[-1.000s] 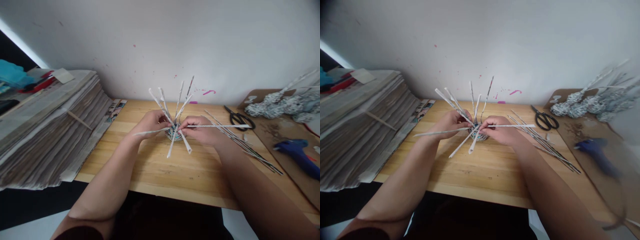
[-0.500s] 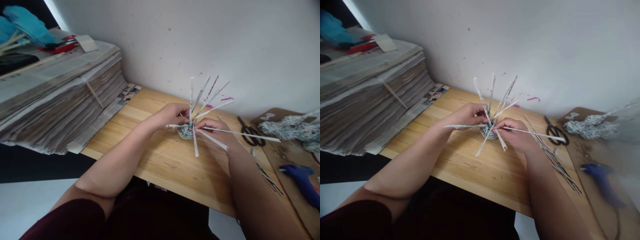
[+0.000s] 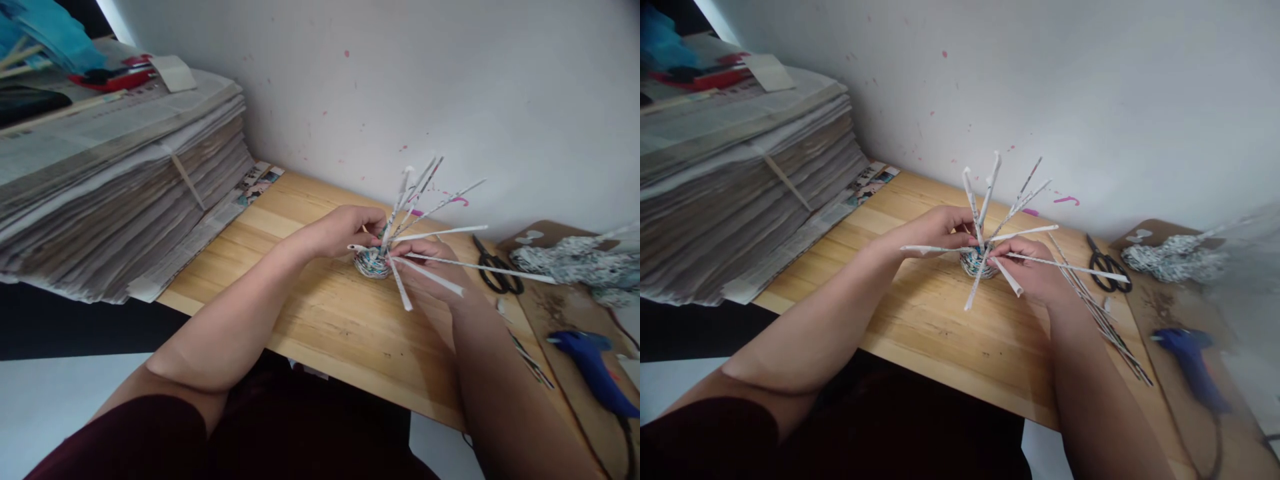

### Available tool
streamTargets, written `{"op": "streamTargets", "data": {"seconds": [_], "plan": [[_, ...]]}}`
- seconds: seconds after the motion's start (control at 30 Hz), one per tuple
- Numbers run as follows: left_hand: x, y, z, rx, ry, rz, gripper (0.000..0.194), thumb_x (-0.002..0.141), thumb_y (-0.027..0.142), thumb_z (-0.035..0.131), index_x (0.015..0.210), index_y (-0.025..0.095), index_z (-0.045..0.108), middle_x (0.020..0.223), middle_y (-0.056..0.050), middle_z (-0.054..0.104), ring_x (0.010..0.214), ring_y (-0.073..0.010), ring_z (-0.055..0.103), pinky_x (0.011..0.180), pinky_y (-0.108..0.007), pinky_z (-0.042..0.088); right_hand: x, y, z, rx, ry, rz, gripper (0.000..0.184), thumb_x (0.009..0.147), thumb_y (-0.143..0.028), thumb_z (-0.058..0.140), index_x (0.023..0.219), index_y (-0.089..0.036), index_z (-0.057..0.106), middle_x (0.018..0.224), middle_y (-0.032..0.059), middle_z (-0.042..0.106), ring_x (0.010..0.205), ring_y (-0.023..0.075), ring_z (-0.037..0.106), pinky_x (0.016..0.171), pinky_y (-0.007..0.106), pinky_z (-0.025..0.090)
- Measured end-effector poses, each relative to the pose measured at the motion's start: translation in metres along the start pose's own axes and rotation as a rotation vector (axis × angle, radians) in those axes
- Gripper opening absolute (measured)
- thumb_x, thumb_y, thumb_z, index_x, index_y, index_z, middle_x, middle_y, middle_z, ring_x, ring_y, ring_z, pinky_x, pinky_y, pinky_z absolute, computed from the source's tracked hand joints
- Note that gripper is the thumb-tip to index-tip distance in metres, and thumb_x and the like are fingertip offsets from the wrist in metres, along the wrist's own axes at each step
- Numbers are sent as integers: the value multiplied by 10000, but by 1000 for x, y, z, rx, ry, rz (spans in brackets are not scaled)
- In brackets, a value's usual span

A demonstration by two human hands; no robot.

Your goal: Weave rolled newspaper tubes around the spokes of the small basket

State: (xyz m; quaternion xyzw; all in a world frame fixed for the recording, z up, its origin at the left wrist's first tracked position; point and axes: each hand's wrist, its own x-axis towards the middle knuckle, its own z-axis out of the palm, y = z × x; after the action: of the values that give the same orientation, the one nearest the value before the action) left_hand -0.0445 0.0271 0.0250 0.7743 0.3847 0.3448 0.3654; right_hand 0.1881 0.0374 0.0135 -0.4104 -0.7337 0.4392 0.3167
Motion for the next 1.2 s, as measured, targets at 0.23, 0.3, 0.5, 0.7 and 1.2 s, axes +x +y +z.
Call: {"op": "streamTargets", "data": {"seconds": [0.23, 0.3, 0.5, 0.7, 1.2], "plan": [[-2, 3, -2, 59, 3, -72, 22, 854, 174, 622, 856, 152, 624, 769, 4, 650, 734, -135, 593, 692, -254, 433, -1, -1, 0, 25, -38, 29, 155, 726, -342, 818, 798, -208, 792, 821, 53, 764, 729, 176, 702, 696, 308, 561], [-3, 5, -3, 86, -9, -95, 37, 855, 189, 632, 857, 152, 627, 783, 0, 661, 753, -141, 609, 721, -262, 455, -1, -1, 0, -7, -37, 23, 134, 751, -326, 794, 809, -206, 791, 826, 59, 764, 719, 174, 695, 676, 308, 553], [-4, 5, -4, 46, -55, -140, 86, 837, 146, 621, 915, 164, 652, 890, -23, 728, 851, -153, 679, 817, -285, 524, -2, -1, 2, -84, -42, -29, 102, 804, -305, 739, 832, -216, 782, 847, 44, 764, 739, 165, 675, 669, 306, 528], [-3, 4, 0, -24, -42, -297, 133, 804, 194, 686, 923, 154, 640, 852, -36, 727, 811, -159, 691, 777, -300, 550, -3, -9, 1, -147, -87, -74, 73, 819, -262, 734, 830, -209, 783, 818, 29, 736, 743, 156, 654, 677, 295, 481], [-5, 9, -5, 45, -114, -202, 178, 790, 283, 703, 918, 166, 661, 903, -43, 741, 842, -157, 688, 815, -298, 552, -5, -7, 2, -206, -101, -92, 150, 848, -325, 730, 750, -213, 720, 744, 3, 662, 701, 150, 582, 615, 274, 394]]}}
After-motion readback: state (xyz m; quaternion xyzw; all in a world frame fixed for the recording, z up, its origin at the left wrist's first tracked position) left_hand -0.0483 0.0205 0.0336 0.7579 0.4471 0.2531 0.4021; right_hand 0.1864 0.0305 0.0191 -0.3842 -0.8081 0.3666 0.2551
